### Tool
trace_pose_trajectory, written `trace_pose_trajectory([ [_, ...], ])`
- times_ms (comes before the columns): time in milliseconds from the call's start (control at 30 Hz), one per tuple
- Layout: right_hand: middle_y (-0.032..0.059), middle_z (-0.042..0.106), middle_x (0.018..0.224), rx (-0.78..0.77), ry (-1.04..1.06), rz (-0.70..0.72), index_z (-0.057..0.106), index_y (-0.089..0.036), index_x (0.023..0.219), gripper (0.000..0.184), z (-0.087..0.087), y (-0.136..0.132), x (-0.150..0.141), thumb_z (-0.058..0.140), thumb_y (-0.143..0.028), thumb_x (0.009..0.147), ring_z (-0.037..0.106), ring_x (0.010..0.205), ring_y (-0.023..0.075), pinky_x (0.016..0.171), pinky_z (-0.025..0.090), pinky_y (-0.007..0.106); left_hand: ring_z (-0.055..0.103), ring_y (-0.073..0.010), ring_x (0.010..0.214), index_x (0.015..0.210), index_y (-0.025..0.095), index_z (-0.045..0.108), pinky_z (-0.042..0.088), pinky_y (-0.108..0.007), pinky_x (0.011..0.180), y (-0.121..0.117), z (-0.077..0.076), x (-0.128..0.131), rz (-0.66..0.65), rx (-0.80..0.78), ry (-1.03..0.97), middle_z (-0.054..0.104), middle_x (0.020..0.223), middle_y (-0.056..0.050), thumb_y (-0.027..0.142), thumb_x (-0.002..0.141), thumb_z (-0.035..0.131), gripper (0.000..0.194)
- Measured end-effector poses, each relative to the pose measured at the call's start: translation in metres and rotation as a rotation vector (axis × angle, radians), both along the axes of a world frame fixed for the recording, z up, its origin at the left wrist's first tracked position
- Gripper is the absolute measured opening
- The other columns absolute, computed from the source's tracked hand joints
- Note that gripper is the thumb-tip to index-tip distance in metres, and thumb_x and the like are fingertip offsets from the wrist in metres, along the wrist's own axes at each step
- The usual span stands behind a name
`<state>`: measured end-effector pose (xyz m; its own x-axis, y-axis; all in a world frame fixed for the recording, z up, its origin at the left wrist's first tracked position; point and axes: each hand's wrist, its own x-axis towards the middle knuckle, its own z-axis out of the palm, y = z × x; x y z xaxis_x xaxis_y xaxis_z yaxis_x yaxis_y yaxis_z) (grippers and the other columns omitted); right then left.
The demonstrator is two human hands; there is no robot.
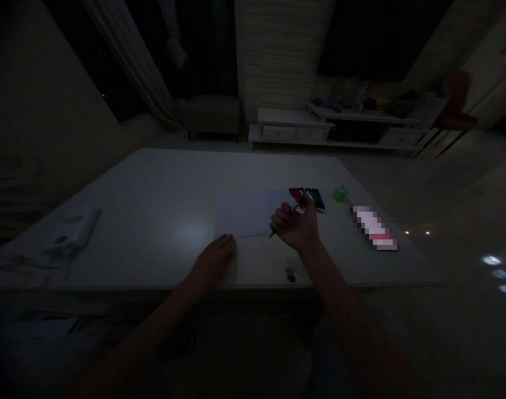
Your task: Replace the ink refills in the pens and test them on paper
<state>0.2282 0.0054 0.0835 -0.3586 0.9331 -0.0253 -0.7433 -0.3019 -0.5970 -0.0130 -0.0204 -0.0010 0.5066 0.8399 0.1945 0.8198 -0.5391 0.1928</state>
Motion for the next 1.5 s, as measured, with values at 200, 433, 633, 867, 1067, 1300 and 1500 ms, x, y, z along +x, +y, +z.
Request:
trace_pose_trajectory([
  [200, -0.0041, 0.043, 0.041, -0.043, -0.262, -0.193, 0.048, -0.018, 0.055, 0.032, -0.017, 0.025, -0.005, 0.049, -0.038, 0.08, 0.039, 0.036, 0.0074, 0.041, 0.033, 0.021, 0.041, -0.023, 0.122, 0.12, 0.008, 0.049, 0.035, -0.038, 0.102, -0.001, -0.001, -0.002, -0.017, 0.016, 0.006, 0.049, 0.128, -0.016, 0.014, 0.087, 0.039, 0.035],
  [433, 0.0013, 0.057, 0.047, 0.089, -1.013, -0.246, 0.059, -0.014, 0.071, 0.034, -0.042, 0.036, -0.022, 0.046, -0.045, 0.078, 0.051, 0.04, 0.0112, 0.038, 0.036, 0.02, 0.041, -0.0236, 0.123, 0.121, 0.007, 0.048, 0.036, -0.038, 0.101, -0.002, -0.004, -0.004, -0.031, 0.034, 0.016, 0.048, 0.129, -0.017, 0.015, 0.088, 0.037, 0.035],
  [633, -0.0016, 0.051, 0.049, 0.165, -1.191, -0.307, 0.058, -0.015, 0.065, 0.026, -0.063, 0.036, -0.031, 0.049, -0.038, 0.073, 0.047, 0.042, 0.0092, 0.038, 0.034, 0.018, 0.041, -0.0235, 0.123, 0.121, 0.008, 0.048, 0.034, -0.038, 0.102, -0.002, -0.005, -0.003, -0.02, 0.041, 0.002, 0.048, 0.129, -0.016, 0.016, 0.088, 0.037, 0.036],
  [867, -0.0039, 0.043, 0.047, 0.147, -1.26, -0.617, 0.054, -0.016, 0.063, 0.013, -0.092, 0.034, -0.037, 0.044, -0.025, 0.066, 0.04, 0.043, 0.0091, 0.039, 0.028, 0.019, 0.041, -0.0232, 0.123, 0.121, 0.008, 0.048, 0.035, -0.04, 0.101, -0.005, -0.001, -0.003, -0.014, 0.024, 0.009, 0.048, 0.129, -0.016, 0.016, 0.089, 0.035, 0.036],
  [1067, -0.0032, 0.041, 0.045, 0.141, -1.302, -0.604, 0.047, -0.017, 0.053, 0.013, -0.088, 0.032, -0.041, 0.043, -0.023, 0.064, 0.036, 0.043, 0.0087, 0.039, 0.025, 0.019, 0.041, -0.0232, 0.123, 0.12, 0.008, 0.049, 0.035, -0.039, 0.101, -0.005, 0.0, -0.003, -0.02, 0.025, 0.023, 0.048, 0.13, -0.015, 0.015, 0.088, 0.036, 0.035],
  [1300, -0.002, 0.044, 0.047, 0.13, -1.317, -0.585, 0.049, -0.016, 0.053, 0.014, -0.088, 0.03, -0.044, 0.044, -0.024, 0.064, 0.039, 0.045, 0.0092, 0.04, 0.027, 0.019, 0.04, -0.0229, 0.124, 0.122, 0.008, 0.047, 0.034, -0.04, 0.102, -0.007, 0.004, -0.003, -0.009, 0.002, 0.023, 0.047, 0.131, -0.015, 0.015, 0.088, 0.036, 0.036],
  [1500, -0.0027, 0.044, 0.049, 0.129, -1.265, -0.619, 0.054, -0.016, 0.062, 0.015, -0.09, 0.034, -0.039, 0.044, -0.026, 0.065, 0.04, 0.046, 0.0092, 0.04, 0.029, 0.018, 0.04, -0.0237, 0.123, 0.121, 0.007, 0.048, 0.034, -0.041, 0.102, -0.007, 0.004, -0.003, -0.013, -0.005, 0.002, 0.047, 0.13, -0.017, 0.015, 0.088, 0.036, 0.035],
])
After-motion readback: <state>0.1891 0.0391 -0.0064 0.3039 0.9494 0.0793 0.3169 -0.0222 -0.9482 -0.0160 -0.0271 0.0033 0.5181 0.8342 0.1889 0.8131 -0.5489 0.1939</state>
